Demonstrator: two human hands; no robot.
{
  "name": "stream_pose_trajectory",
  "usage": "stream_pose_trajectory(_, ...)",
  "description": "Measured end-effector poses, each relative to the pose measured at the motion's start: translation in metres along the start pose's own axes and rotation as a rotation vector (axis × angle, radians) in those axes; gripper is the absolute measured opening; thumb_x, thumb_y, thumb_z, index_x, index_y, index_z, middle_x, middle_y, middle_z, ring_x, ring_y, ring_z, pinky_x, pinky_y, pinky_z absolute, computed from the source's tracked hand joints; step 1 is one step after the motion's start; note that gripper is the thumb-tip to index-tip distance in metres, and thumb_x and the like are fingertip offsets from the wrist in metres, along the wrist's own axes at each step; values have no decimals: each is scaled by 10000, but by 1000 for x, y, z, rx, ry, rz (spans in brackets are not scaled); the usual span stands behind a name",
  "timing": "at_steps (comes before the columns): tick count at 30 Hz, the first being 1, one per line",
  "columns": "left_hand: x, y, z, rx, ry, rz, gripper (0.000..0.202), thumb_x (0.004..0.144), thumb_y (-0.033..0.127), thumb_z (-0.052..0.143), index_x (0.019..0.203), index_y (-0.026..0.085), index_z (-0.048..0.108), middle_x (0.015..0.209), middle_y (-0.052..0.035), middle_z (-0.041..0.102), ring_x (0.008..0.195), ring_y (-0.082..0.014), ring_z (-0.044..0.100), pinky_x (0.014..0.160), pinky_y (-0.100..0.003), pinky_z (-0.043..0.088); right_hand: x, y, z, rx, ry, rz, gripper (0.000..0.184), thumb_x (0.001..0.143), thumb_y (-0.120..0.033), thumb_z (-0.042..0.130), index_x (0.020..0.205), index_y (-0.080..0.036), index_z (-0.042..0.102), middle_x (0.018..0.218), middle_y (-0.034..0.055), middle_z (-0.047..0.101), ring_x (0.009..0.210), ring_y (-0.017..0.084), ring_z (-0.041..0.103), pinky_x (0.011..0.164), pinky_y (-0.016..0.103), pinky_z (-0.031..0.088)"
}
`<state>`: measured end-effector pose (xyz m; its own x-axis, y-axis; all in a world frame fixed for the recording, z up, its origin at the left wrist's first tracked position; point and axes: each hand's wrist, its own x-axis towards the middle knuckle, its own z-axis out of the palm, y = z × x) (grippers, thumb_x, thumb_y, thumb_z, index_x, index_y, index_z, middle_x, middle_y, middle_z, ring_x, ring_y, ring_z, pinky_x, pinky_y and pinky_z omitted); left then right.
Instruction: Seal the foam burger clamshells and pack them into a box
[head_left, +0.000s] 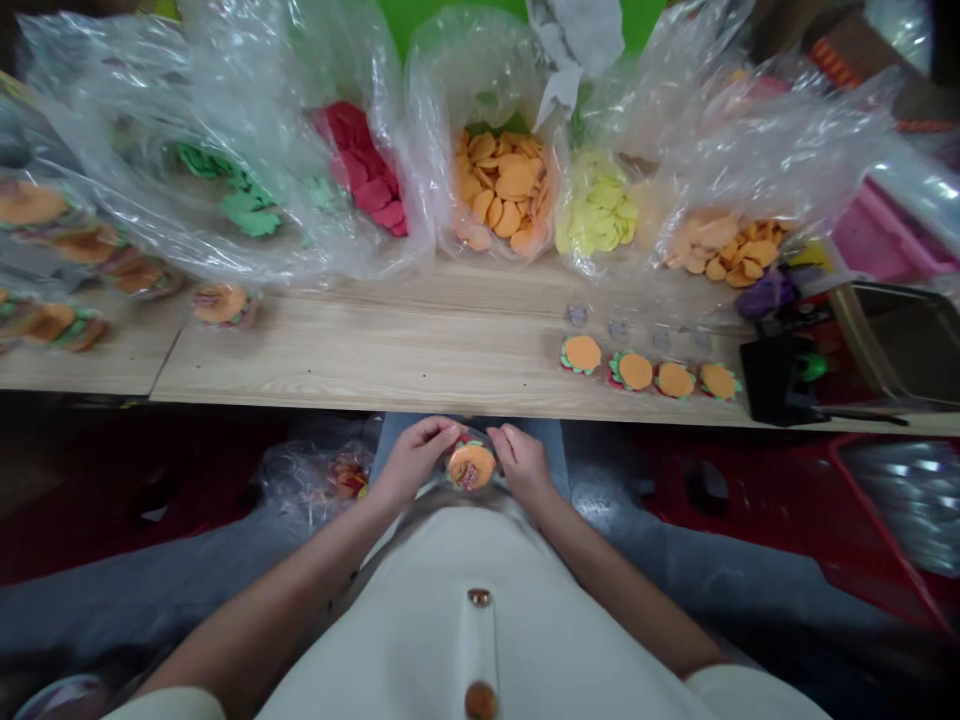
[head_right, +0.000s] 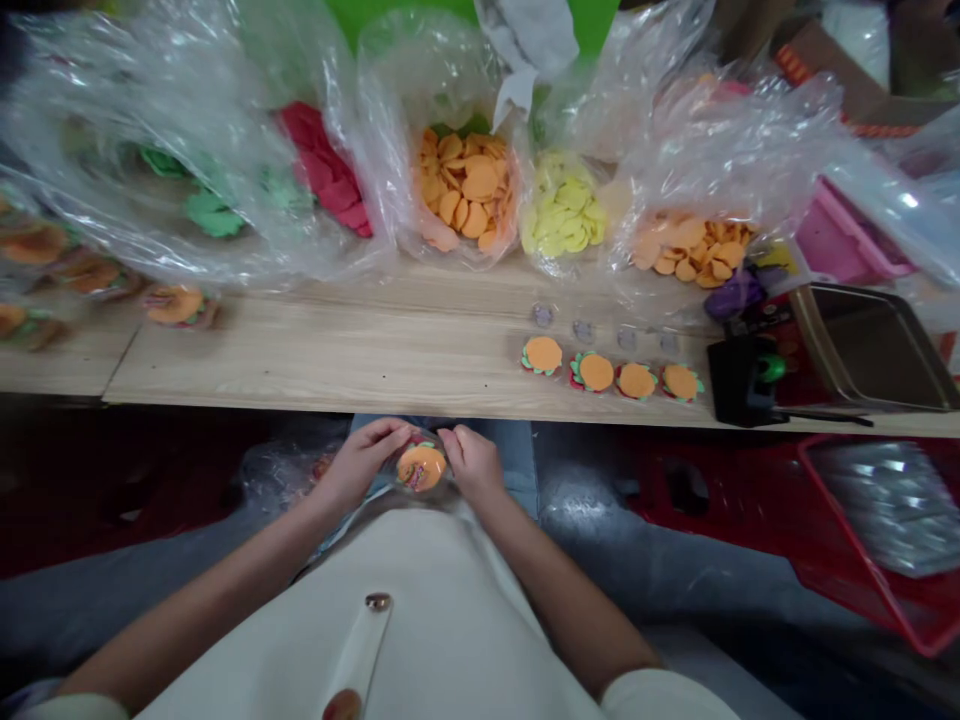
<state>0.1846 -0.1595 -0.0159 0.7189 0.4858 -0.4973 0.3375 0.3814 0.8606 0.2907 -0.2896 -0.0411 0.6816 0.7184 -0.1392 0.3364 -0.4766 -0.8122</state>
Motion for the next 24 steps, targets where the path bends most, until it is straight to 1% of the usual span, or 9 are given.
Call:
stream_pose_trajectory(3,11,13,-5,53,-208,-77,255,716,372,625,767,123,644,754,-36,625,688,-132,539,658,-243,419,11,-7,-14,32,-208,-90,292,850,-420,418,661,-198,429,589,-45,422,558,95,388,533,219,283)
stream_pose_trajectory(5,12,19,-6,87,-275,-73,258,725,369,620,818,129,648,746,-27,617,680,-122,530,655,-235,412,12,-9,-17,80,-297,-113,282,841,-423,433,674,-196,435,595,-48,424,561,91,388,526,213,287)
stream_pose_trajectory(8,0,15,-9,-13,-246,-63,279,744,357,610,950,168,609,763,-4,607,679,-104,528,649,-222,409,1,-5,-15,134,-245,-64,290,852,-404,411,651,-194,417,583,-49,408,560,88,386,531,213,295)
stream_pose_trajectory(11,-18,2,-10,-136,-251,-133,263,691,306,673,902,165,607,819,-21,630,732,-125,564,680,-239,426,-14,2,-21,149,-218,-35,274,871,-380,377,670,-196,410,600,-44,416,573,89,393,541,212,307)
stream_pose_trajectory(16,-28,-4,-6,-215,-168,-212,195,676,283,686,826,163,650,817,-28,669,730,-145,592,706,-268,442,-14,-7,-53,-21,-533,-178,253,890,-337,354,683,-196,392,614,-39,428,562,89,394,541,220,293)
stream_pose_trajectory(18,-25,0,-5,-179,-199,-199,176,671,268,692,804,158,659,797,-25,674,722,-140,592,701,-258,439,-13,-12,-62,-81,-631,-226,262,903,-324,323,686,-195,394,624,-32,439,569,92,404,554,226,298)
stream_pose_trajectory(20,-24,3,-5,-152,-255,-189,154,693,269,675,796,156,658,791,-26,678,720,-135,593,698,-252,436,-16,-14,-64,-90,-669,-249,285,914,-326,290,685,-196,399,632,-24,453,585,98,422,574,232,312)
stream_pose_trajectory(22,-23,4,-5,-139,-280,-186,143,712,276,658,794,159,654,792,-25,676,719,-131,590,693,-247,433,-21,-9,-59,-41,-661,-205,308,915,-357,284,676,-199,396,631,-19,466,595,105,445,582,235,331)
stream_pose_trajectory(24,-21,3,-4,-114,-265,-178,152,720,288,649,792,153,652,788,-27,667,724,-130,580,688,-240,430,-24,-1,-52,102,-666,-58,332,908,-417,283,673,-205,383,609,-22,479,570,109,476,558,234,359)
